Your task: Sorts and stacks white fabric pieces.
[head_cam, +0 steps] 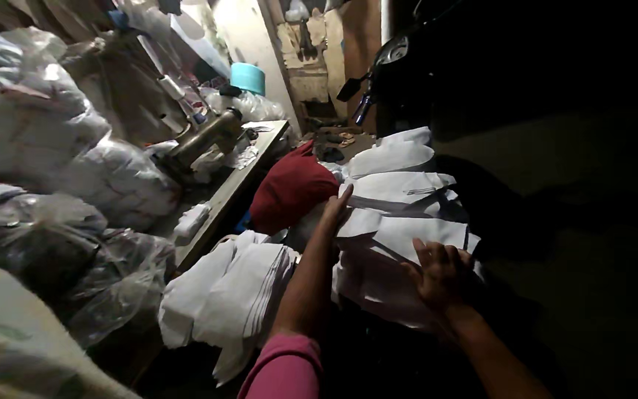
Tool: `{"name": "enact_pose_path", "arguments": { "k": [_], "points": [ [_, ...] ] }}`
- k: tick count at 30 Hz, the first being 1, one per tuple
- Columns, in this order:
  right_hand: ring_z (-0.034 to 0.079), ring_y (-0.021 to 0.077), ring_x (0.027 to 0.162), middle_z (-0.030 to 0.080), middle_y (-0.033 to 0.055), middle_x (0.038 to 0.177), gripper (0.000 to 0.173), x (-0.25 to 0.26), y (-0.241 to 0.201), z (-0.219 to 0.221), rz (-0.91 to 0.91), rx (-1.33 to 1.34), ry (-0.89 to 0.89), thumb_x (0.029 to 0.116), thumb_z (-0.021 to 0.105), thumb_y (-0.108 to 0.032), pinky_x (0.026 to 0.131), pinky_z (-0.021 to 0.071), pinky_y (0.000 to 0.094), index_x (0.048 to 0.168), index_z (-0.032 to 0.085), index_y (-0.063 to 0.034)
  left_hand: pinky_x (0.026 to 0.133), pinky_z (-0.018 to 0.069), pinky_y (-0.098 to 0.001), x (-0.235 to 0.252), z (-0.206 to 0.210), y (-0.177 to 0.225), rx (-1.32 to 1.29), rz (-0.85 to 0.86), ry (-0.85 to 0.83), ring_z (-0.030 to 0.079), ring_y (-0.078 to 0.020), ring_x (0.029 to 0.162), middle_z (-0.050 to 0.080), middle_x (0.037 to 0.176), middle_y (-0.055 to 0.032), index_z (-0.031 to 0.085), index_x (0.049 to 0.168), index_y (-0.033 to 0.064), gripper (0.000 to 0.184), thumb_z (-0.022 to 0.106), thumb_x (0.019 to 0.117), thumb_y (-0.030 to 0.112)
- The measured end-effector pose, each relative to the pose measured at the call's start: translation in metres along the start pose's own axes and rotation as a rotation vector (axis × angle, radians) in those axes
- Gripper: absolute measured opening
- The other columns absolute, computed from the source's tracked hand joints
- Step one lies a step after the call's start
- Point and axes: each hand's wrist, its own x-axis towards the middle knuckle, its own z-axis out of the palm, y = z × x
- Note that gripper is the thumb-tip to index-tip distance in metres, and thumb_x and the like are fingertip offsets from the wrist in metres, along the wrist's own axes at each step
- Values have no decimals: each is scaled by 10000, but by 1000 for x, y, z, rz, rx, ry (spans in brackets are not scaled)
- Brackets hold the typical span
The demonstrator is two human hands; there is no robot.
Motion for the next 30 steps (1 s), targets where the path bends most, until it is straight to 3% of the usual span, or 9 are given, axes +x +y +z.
{"name": "enact_pose_path", "arguments": {
  "k": [3, 5, 7, 12, 16, 19, 22, 26, 30],
  "points": [
    [651, 415, 965, 701, 188, 1038, 711, -1, 0, 2, 5, -13, 15, 1030, 295, -613, 918, 432, 623, 1250, 705, -76, 873, 489, -547, 6, 3, 2, 87, 23, 44, 603, -369, 998, 625, 1094, -272, 581, 1245, -78, 760, 419, 1033, 634],
    [667, 412, 987, 717, 183, 1065, 700, -1, -2, -1, 6, -38, 5, 1030, 300, -604, 922, 450, 618, 1260, 708, -83, 1041, 430, -662, 0, 1, 17, 251, 183, 169, 531, -498, 1271, 549, 1356, -343, 455, 1460, -58, 784, 635, 973, 529],
    [665, 390, 983, 720, 163, 1061, 695, -1, -2, 1, 5, -72, 18, 1036, 281, -602, 914, 453, 589, 1258, 707, -100, 1077, 403, -652, -11, 3, 37, 399, 525, 189, 477, -496, 1335, 506, 1437, -310, 462, 1482, -25, 753, 755, 912, 371],
    [659, 372, 984, 719, 154, 1070, 619, -2, -5, 0, 11, -80, 17, 1024, 349, -553, 931, 441, 568, 1240, 714, -102, 1084, 445, -560, 0, 43, 73, 720, 1005, -327, 535, -410, 1305, 592, 1370, -218, 613, 1355, 43, 579, 812, 812, 81],
    [654, 352, 969, 712, 145, 1043, 688, -1, -2, 2, 7, -98, 41, 1040, 271, -611, 923, 443, 541, 1256, 706, -123, 1035, 450, -593, 24, 60, 66, 897, 1005, -375, 510, -462, 1309, 528, 1430, -250, 544, 1449, 69, 467, 627, 990, 96],
    [652, 348, 988, 715, 139, 1058, 682, -2, -4, 0, 17, -97, 28, 1042, 274, -611, 944, 434, 537, 1265, 704, -131, 1055, 435, -586, 22, 59, 65, 960, 1003, -363, 487, -450, 1335, 504, 1468, -217, 474, 1520, 124, 529, 600, 1007, 122],
    [653, 344, 983, 716, 134, 1061, 676, -3, -5, -2, 28, -103, 16, 1043, 276, -607, 937, 433, 536, 1268, 702, -134, 1019, 449, -603, 23, 57, 67, 947, 1005, -368, 506, -451, 1313, 523, 1452, -208, 486, 1523, 157, 555, 632, 989, 125],
    [650, 338, 991, 709, 129, 1059, 680, -4, -6, -2, 30, -108, 6, 1042, 272, -611, 932, 437, 533, 1275, 691, -129, 1031, 429, -641, 30, 48, 69, 833, 956, -415, 478, -421, 1341, 529, 1459, -154, 550, 1471, 212, 825, 917, 738, 298],
    [640, 325, 996, 709, 113, 1059, 686, -6, -5, 1, 29, -113, 46, 1045, 251, -621, 947, 421, 516, 1265, 691, -142, 1113, 411, -560, 34, 41, 63, 734, 1028, -426, 500, -364, 1359, 572, 1447, -137, 613, 1416, 156, 708, 887, 779, 297]
  ]
}}
